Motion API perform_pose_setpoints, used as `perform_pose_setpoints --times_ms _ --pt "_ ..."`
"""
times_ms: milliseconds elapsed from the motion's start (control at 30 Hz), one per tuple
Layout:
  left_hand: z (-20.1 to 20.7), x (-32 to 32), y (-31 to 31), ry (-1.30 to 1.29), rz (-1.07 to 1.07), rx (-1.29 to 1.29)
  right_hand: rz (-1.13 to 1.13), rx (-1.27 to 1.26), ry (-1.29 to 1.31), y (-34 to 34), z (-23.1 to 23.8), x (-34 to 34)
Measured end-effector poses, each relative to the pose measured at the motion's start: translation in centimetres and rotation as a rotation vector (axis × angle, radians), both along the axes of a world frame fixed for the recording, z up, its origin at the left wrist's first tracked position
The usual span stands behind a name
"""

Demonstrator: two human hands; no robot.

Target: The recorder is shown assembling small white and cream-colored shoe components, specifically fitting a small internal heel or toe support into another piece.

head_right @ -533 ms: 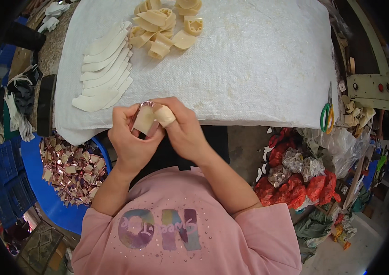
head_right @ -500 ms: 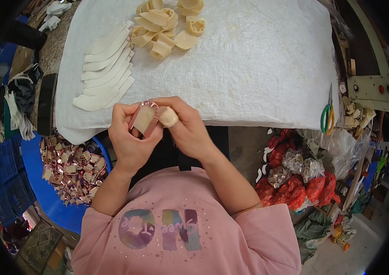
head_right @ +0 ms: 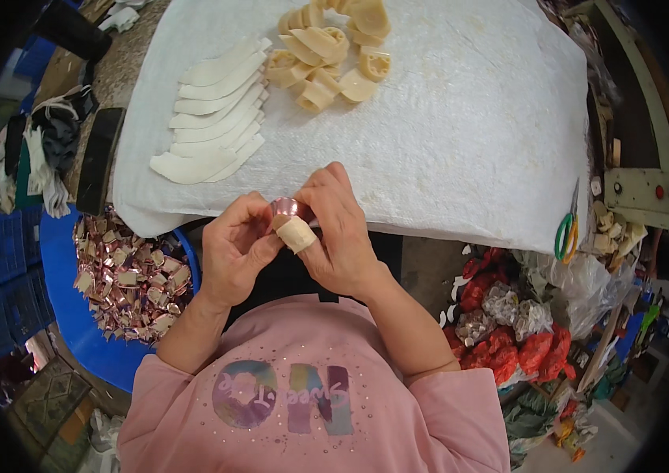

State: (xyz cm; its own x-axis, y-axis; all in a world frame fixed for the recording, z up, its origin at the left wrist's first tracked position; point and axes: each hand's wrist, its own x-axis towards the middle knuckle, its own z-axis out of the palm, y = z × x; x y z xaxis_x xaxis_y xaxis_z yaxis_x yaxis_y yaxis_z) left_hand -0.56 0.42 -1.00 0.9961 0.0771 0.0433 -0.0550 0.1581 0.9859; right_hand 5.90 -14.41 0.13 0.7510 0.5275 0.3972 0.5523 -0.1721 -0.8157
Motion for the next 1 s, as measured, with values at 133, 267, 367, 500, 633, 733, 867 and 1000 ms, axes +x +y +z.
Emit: perform_pose_setpoints --times_ms 133,267,367,500,633,733,867,1000 --pt "-0.2 -0.6 0.7 0.017 -0.018 -0.232 0.023 0.078 0.210 1.3 -0.6 -0.2" --pt "-1.0 -2.2 3.7 -0.013 0.289 0.347 0.095 0.015 0.168 3.1 -1.0 1.7" --pt "-2.0 -4.3 7.8 -0.014 0.667 0.643 0.046 -0.183 -0.101 5.3 -1.1 2.3" --pt "-2.8 -8.9 14.5 0.070 1.116 0.991 -0.048 -0.440 -0.343 7.7 -1.0 2.8" --pt "-1.9 -14.1 20.4 0.197 1.342 1.109 -0.045 -0.467 -0.409 9.4 -1.1 3.1" --pt "-0.6 -14.1 21.0 0.579 1.657 1.611 -0.036 -0.438 -0.427 10.9 -0.6 2.8" --pt "-0.5 -8.9 16.5 0.038 1.183 1.224 0.032 -0.428 -0.485 13.9 -0.9 2.1" --pt "-0.4 -4.9 12.7 -0.041 0.956 1.052 0.028 -0.540 -0.614 15.2 -1.8 2.0"
